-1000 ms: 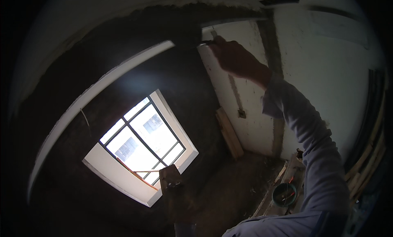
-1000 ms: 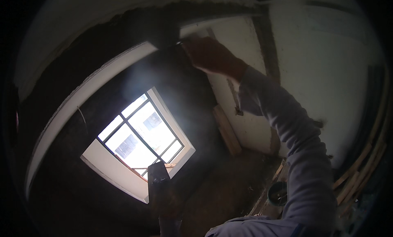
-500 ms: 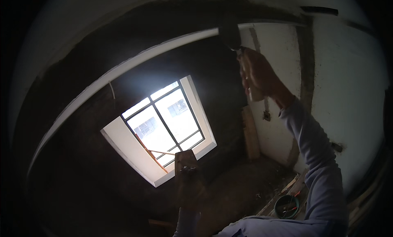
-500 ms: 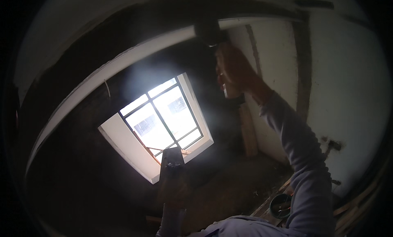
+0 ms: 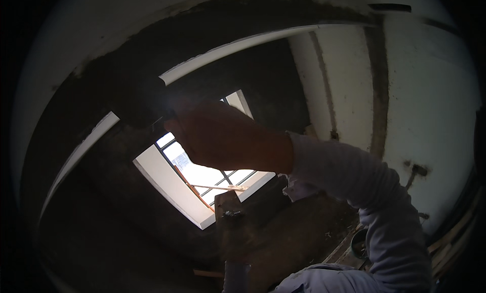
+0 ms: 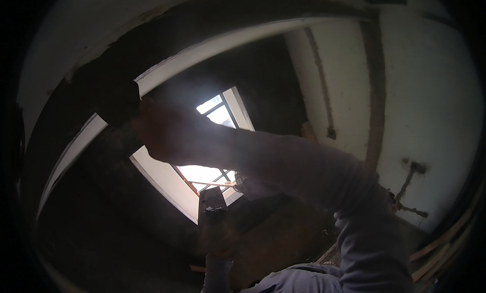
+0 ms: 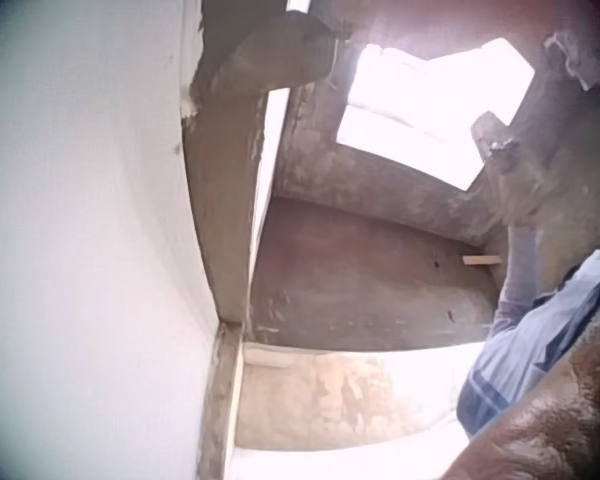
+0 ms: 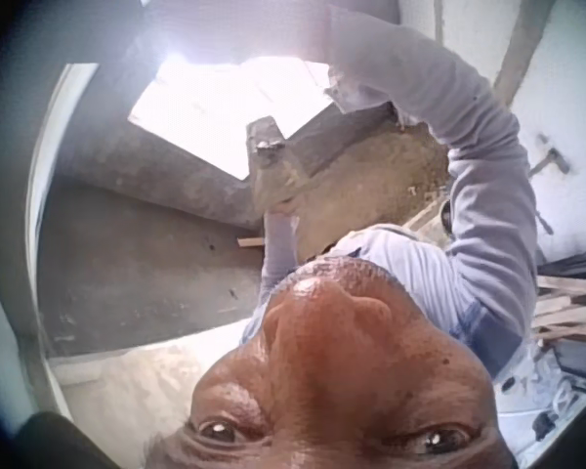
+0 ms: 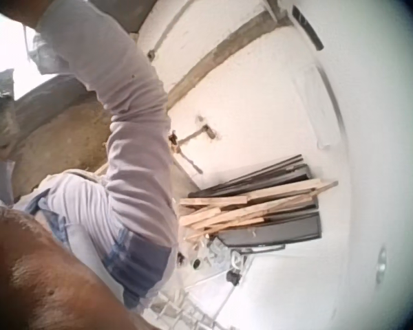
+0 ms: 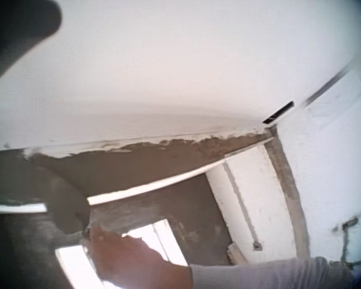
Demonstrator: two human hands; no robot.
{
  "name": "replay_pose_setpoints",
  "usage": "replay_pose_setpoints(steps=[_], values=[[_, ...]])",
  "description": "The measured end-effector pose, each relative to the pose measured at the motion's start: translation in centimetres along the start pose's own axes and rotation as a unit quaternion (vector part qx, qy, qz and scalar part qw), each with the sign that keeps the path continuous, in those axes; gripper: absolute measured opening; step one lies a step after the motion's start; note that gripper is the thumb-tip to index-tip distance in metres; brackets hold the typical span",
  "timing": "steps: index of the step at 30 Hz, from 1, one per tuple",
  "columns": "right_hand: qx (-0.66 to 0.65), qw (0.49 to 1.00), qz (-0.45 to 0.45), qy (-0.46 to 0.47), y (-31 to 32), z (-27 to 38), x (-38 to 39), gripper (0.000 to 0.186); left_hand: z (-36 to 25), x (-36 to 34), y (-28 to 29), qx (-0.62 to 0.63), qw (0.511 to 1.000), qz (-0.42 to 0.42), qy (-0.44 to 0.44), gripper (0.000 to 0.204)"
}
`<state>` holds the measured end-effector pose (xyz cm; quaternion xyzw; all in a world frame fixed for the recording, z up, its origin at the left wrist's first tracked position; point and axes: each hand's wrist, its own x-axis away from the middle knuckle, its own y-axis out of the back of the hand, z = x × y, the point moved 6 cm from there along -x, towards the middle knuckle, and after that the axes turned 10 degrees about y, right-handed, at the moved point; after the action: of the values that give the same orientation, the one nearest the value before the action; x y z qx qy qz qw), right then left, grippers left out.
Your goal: The person applies plaster to the upper beam and wall using a trowel, taking more plaster from a hawk as needed.
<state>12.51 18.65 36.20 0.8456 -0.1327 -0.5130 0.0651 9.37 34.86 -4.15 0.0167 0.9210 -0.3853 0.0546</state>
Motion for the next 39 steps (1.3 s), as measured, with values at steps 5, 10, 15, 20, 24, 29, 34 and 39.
replay_pose_setpoints(steps=[5, 10, 15, 20, 24, 29, 34, 39], values=[[0.093, 0.992, -0.007, 0.079, 3.2, -3.9, 2.4, 0.017, -1.7, 2.0, 2.1, 0.003, 0.999, -0.033, -0.013, 0.055], [0.304, 0.925, 0.214, -0.079, 8.4, -13.2, 9.1, 0.021, -2.5, 0.5, 1.1, -0.002, 0.999, -0.041, -0.022, 0.055], [0.332, 0.915, 0.159, -0.164, 17.3, -24.2, 19.1, 0.024, -0.6, -6.3, -3.9, -0.021, 1.0, -0.007, -0.019, 0.056], [0.324, 0.85, 0.2, -0.365, 23.5, -28.9, 28.5, 0.027, 0.6, -9.2, -8.5, -0.046, 0.998, 0.033, -0.022, 0.056], [0.404, 0.877, 0.238, -0.1, 22.0, -20.2, 30.7, 0.018, -0.5, -13.7, -11.6, -0.057, 0.996, 0.062, -0.032, 0.056], [0.218, 0.933, 0.236, -0.161, 19.7, -8.6, 32.0, 0.047, -0.5, -18.0, -16.3, -0.081, 0.989, 0.114, -0.048, 0.056], [0.2, 0.928, 0.282, -0.141, 17.6, -4.5, 31.7, 0.043, -0.3, -20.3, -18.6, -0.106, 0.983, 0.14, -0.049, 0.056], [0.225, 0.924, 0.282, -0.125, 17.5, -4.8, 32.3, 0.042, 0.7, -21.1, -19.7, -0.115, 0.979, 0.161, -0.048, 0.057]])
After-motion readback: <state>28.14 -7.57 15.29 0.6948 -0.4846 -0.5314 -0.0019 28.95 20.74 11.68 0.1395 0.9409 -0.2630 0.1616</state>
